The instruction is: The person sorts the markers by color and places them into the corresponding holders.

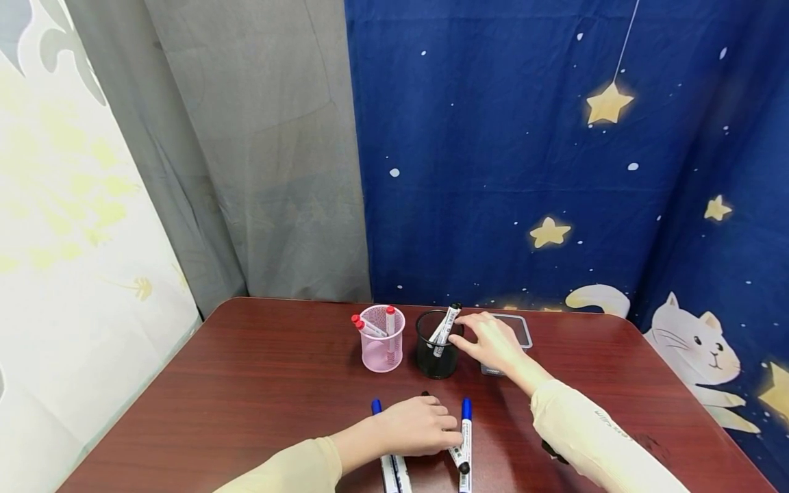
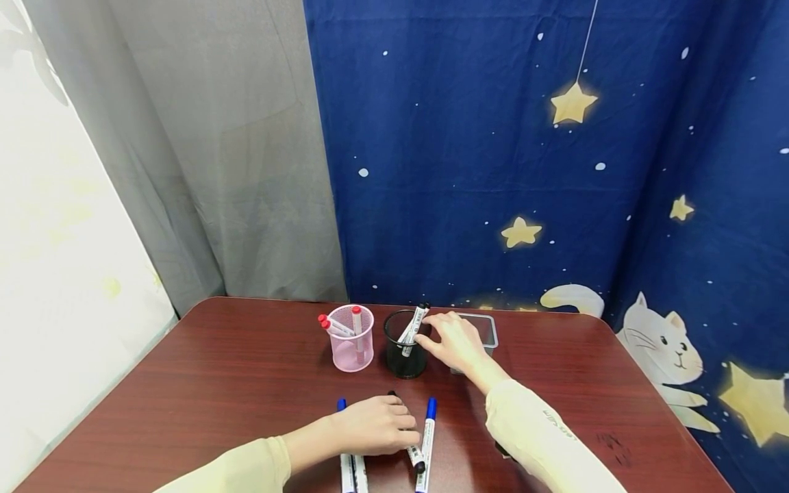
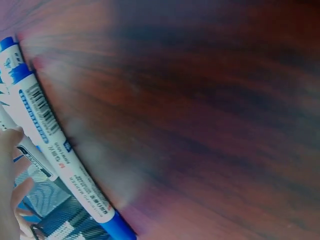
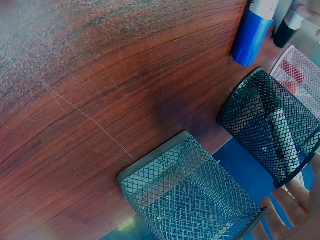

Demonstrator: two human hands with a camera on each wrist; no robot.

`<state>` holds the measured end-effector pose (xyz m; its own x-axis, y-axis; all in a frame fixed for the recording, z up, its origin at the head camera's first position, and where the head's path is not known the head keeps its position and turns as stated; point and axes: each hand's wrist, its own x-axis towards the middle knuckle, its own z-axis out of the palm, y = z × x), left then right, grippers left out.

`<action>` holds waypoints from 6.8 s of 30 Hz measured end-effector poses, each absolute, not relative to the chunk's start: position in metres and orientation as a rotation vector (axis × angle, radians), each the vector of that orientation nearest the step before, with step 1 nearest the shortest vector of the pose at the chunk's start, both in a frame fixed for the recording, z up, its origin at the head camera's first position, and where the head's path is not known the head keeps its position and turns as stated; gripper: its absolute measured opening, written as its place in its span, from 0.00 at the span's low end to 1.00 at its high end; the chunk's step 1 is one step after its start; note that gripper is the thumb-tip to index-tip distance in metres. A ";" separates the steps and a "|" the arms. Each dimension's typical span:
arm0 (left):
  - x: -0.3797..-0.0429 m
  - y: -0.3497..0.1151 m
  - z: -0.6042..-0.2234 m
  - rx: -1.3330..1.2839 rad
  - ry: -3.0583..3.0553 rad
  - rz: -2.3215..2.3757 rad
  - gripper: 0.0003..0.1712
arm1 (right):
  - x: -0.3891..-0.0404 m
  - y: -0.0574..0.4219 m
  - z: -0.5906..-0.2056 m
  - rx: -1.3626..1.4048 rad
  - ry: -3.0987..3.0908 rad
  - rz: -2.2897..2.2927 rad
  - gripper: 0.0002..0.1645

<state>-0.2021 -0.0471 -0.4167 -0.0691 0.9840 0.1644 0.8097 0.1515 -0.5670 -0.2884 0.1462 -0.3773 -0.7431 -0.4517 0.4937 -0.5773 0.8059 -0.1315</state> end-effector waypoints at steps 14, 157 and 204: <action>-0.195 -0.046 -0.399 -1.737 -2.012 0.154 0.05 | -0.290 0.147 -0.379 0.779 -2.526 0.383 0.24; -0.301 -0.045 -0.324 -0.851 -2.315 -1.365 0.11 | -0.289 0.145 -0.382 0.793 -2.492 0.376 0.21; -0.229 -0.065 -0.350 -1.306 -2.263 -1.184 0.12 | -0.291 0.148 -0.381 0.785 -2.522 0.365 0.23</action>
<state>-0.2288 -0.0654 -0.3495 -0.5562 0.5938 0.5814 0.8162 0.2589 0.5165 -0.2914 0.1478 -0.3812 -0.7257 -0.4634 0.5086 -0.5885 0.8010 -0.1098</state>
